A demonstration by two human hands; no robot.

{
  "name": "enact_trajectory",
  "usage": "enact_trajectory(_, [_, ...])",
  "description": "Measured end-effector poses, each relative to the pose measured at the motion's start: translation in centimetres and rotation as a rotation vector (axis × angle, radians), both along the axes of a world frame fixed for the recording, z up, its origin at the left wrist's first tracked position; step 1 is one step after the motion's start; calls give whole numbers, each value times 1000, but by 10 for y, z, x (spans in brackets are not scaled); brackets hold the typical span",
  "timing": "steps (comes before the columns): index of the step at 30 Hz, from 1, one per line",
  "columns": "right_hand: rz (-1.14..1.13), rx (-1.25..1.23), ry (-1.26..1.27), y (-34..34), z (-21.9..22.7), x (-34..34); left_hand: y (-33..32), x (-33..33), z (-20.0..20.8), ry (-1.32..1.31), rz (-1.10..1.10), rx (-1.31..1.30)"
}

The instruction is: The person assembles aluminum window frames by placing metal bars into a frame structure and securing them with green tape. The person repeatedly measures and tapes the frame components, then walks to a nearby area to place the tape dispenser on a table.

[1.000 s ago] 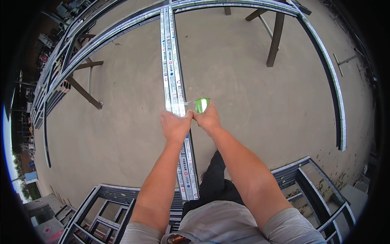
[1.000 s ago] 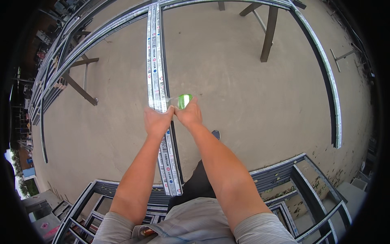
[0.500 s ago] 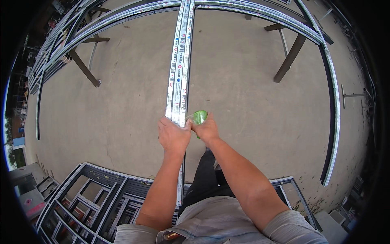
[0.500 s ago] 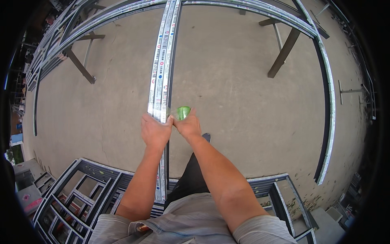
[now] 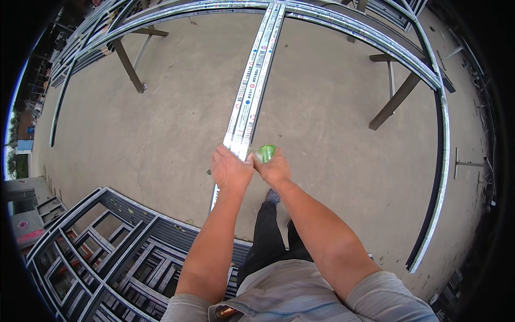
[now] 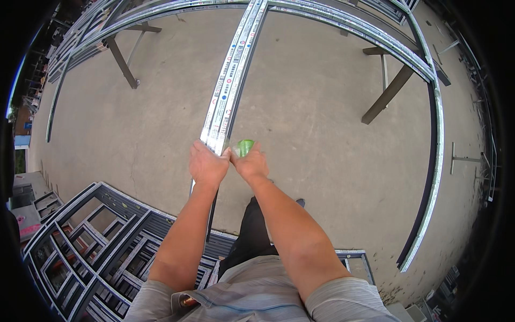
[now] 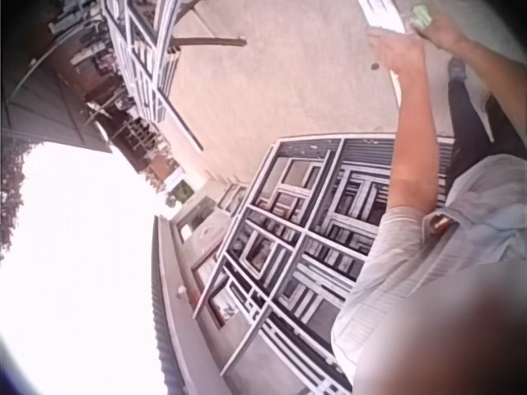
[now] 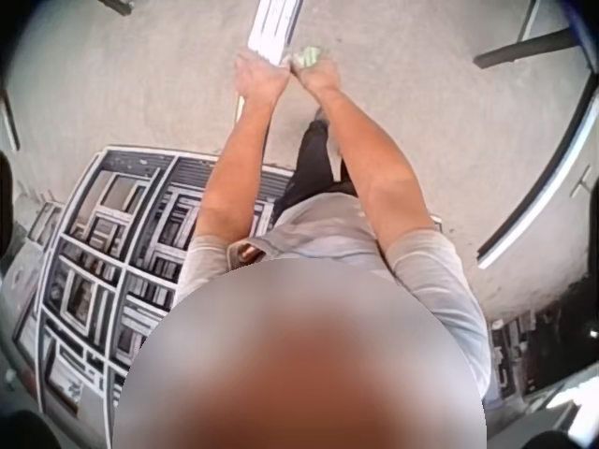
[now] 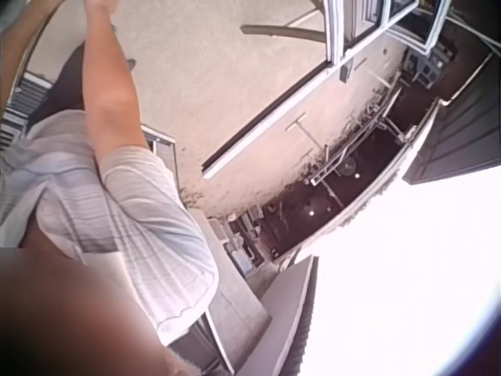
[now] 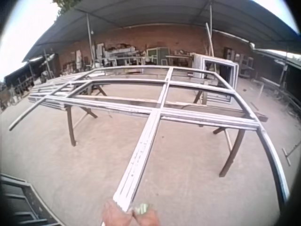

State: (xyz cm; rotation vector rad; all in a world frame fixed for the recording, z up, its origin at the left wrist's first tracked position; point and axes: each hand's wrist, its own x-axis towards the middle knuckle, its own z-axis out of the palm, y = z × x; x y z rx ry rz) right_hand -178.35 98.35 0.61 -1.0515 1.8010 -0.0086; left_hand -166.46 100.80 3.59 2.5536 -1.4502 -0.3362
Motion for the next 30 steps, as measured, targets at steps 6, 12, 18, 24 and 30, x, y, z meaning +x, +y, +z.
enact_trajectory(6, [22, -61, 21, 3, -12, -6, 0, -4, -2, -21, 15, 6])
enact_trajectory(12, [65, -152, 82, 21, -40, -21, -4, -5, 3, 8, 19, 38])
enact_trajectory(18, [63, -151, 84, 16, -52, -35, -2, -4, 4, -37, 11, 23])
enact_trajectory(24, [1, 43, 401, 89, -131, -191, -3, -3, -1, -56, 8, 8])
enact_trajectory(30, [-184, -146, 370, 167, -75, -311, 0, -3, -16, -67, -11, -37])
